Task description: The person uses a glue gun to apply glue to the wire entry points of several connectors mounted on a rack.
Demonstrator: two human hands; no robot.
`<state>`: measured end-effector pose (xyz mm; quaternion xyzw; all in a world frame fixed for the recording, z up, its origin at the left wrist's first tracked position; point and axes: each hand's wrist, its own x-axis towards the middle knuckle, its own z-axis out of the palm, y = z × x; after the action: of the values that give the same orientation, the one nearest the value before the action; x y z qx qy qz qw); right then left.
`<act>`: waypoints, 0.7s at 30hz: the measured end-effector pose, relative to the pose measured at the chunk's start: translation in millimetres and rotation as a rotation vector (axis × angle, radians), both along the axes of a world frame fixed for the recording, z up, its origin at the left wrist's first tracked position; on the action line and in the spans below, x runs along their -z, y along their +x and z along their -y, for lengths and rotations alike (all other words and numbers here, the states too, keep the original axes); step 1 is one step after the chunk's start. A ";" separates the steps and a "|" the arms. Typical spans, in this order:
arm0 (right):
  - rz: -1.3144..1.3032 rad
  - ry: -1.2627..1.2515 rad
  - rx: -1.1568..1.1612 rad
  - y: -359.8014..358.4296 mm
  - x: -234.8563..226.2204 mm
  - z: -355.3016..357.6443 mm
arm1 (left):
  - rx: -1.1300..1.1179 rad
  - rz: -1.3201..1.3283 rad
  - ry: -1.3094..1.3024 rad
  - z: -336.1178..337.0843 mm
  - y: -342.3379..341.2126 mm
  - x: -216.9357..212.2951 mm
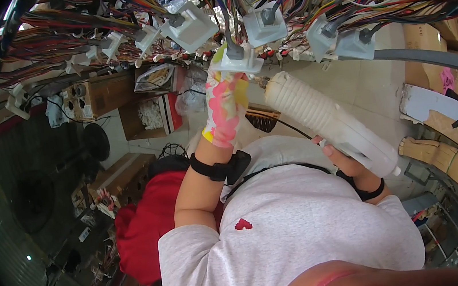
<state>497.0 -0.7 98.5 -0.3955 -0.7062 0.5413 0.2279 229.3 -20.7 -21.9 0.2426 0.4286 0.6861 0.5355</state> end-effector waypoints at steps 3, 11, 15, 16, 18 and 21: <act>-0.029 -0.003 0.019 2.1 -1.8 -1.1 | -0.025 0.377 -0.004 -26.8 11.0 -34.9; -0.208 -0.041 0.094 1.2 -14.1 -7.4 | -0.046 0.355 -0.043 -37.6 16.7 -20.1; -0.193 0.077 0.069 2.7 -13.9 -10.2 | 0.022 0.386 0.084 -40.9 21.2 -7.4; -0.211 0.066 0.087 4.3 -12.3 -10.7 | 0.070 0.416 0.043 -44.8 25.5 -22.1; -0.213 0.055 0.091 6.4 -13.5 -12.7 | 0.116 0.442 0.005 -51.0 29.4 -37.8; -0.242 0.005 0.111 8.2 -12.0 -12.1 | 0.059 0.628 -0.136 -56.9 31.5 -49.6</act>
<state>505.2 11.4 110.5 -0.3651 -0.6517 0.5700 0.3421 260.8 36.2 27.7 -0.0049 0.2798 0.6815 0.6762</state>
